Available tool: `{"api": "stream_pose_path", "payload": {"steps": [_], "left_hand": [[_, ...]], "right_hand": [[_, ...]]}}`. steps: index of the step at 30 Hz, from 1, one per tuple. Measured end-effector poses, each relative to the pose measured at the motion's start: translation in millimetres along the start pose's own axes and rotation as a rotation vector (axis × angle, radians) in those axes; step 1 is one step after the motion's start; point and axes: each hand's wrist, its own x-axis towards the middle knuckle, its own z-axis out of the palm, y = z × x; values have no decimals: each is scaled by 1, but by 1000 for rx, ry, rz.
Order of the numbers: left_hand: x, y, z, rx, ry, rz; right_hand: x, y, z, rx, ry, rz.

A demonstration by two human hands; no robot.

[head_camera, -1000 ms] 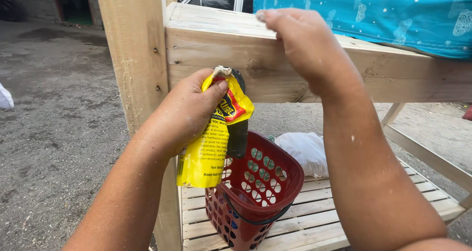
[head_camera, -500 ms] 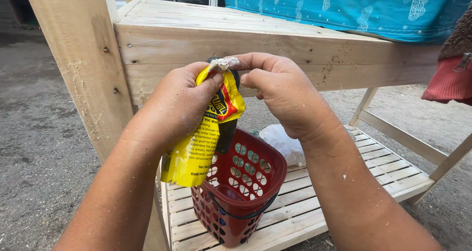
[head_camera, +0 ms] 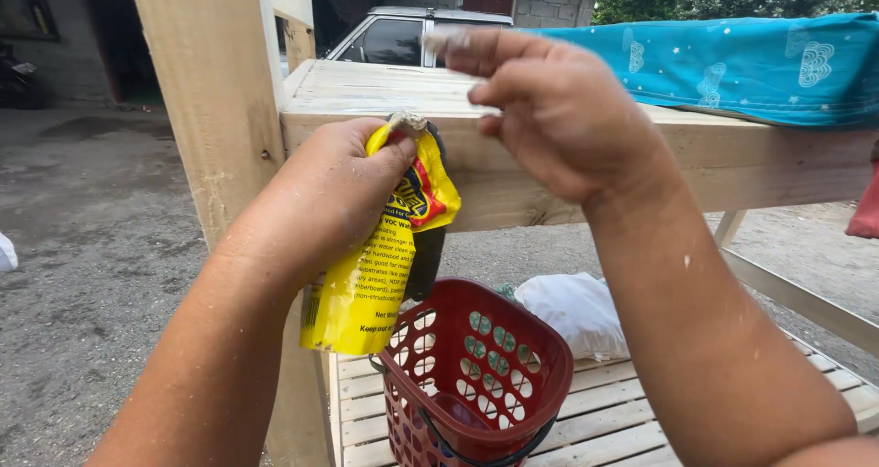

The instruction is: Sanding a wooden frame and applying wood filler to surface imperfections.

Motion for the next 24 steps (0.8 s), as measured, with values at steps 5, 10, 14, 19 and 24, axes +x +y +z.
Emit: {"api": "stream_pose_path", "payload": {"steps": [5, 10, 14, 19, 24], "left_hand": [[5, -6, -13, -393, -165, -178], [27, -24, -27, -446, -284, -204], [26, -12, -42, -515, -331, -267], [34, -9, -53, -477, -400, -301], [39, -9, -58, -478, -465, -331]], "right_hand": [[129, 15, -27, -264, 44, 167], [218, 75, -38, -689, -78, 589], [227, 100, -35, -905, -116, 705], [227, 97, -18, -1170, -189, 665], [245, 118, -12, -1610, -446, 458]]}}
